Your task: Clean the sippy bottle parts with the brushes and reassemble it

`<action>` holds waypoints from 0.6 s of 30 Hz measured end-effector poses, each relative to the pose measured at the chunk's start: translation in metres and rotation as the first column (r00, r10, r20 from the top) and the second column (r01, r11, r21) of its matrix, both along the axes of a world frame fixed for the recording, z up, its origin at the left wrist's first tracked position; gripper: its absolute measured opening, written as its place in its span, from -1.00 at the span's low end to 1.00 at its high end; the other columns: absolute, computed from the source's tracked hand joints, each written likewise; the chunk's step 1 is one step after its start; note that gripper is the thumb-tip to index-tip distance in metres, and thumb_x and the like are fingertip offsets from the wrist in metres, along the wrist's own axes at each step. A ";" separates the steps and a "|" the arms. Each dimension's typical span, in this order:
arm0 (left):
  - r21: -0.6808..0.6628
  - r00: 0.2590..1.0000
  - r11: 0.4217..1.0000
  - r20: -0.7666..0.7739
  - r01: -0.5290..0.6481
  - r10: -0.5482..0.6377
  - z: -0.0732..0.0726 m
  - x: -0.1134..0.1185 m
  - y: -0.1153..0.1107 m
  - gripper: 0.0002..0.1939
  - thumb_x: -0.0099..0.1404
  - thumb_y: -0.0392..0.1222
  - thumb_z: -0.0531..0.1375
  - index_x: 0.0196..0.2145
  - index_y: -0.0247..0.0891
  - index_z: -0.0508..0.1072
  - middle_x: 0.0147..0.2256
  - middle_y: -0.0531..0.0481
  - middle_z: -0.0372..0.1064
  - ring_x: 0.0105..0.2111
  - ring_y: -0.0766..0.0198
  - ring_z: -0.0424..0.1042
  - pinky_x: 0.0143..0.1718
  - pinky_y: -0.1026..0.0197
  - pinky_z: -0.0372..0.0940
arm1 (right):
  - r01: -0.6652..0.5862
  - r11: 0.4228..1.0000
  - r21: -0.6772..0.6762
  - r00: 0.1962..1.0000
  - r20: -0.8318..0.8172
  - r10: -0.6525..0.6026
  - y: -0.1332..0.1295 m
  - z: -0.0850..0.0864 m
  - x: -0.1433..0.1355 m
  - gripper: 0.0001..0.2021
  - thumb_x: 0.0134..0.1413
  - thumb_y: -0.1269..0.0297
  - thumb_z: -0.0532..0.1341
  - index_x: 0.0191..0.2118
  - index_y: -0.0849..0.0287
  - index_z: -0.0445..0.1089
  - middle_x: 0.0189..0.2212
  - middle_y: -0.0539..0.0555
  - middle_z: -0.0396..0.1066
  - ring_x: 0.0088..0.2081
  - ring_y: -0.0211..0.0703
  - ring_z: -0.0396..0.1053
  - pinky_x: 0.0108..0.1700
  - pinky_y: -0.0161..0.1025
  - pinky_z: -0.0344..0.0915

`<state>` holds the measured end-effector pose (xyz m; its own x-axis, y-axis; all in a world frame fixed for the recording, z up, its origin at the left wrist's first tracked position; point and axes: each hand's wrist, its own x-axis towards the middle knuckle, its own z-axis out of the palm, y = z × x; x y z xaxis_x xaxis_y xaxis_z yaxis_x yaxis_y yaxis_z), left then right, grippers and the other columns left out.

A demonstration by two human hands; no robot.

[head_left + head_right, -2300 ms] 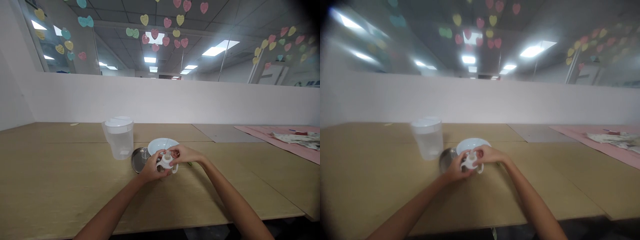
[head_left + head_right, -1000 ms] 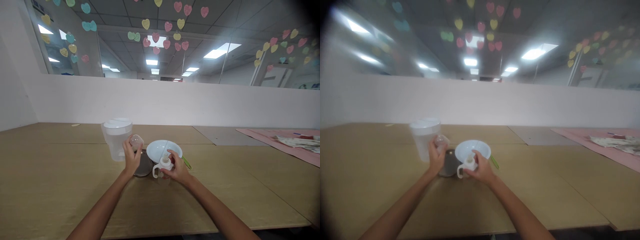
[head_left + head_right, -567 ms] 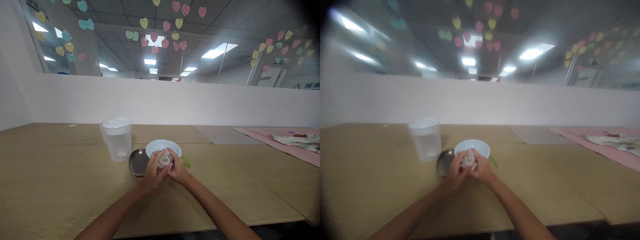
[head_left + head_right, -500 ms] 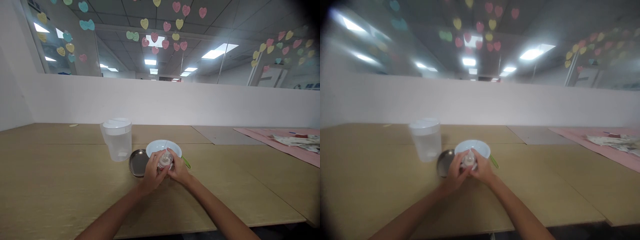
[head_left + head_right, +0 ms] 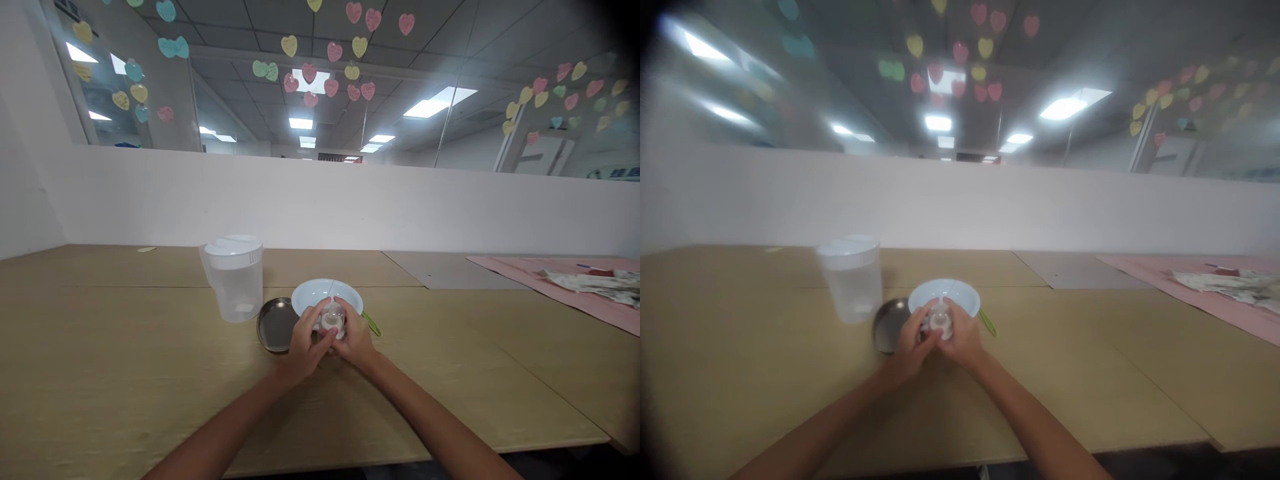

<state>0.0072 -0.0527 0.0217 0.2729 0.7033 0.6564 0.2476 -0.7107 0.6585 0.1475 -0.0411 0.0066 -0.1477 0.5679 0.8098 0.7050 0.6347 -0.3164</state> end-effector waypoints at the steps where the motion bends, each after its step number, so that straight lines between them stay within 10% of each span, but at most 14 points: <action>1: -0.005 1.000 1.000 -0.002 -0.002 0.002 0.000 0.000 0.000 -0.54 0.18 -0.15 0.07 0.05 -0.17 0.16 -0.16 -0.03 0.27 -0.17 0.23 0.27 -0.13 0.18 0.17 | 0.006 1.000 0.005 1.000 0.000 -0.006 0.000 0.000 0.000 -0.41 -0.11 0.03 0.14 0.03 0.24 0.09 -0.14 0.22 0.35 -0.16 -0.01 0.35 -0.17 -0.13 0.30; 18: -0.015 0.993 0.994 -0.054 0.105 -0.106 -0.003 -0.008 0.007 -0.45 0.21 -0.05 0.02 0.13 -0.21 0.03 0.02 -0.10 0.17 -0.06 0.17 0.22 -0.02 0.13 0.11 | 0.091 0.987 0.131 0.990 0.091 -0.103 0.001 -0.003 0.001 -0.37 -0.08 -0.02 0.08 0.06 0.28 0.04 -0.19 0.26 0.36 -0.23 0.04 0.36 -0.26 -0.08 0.32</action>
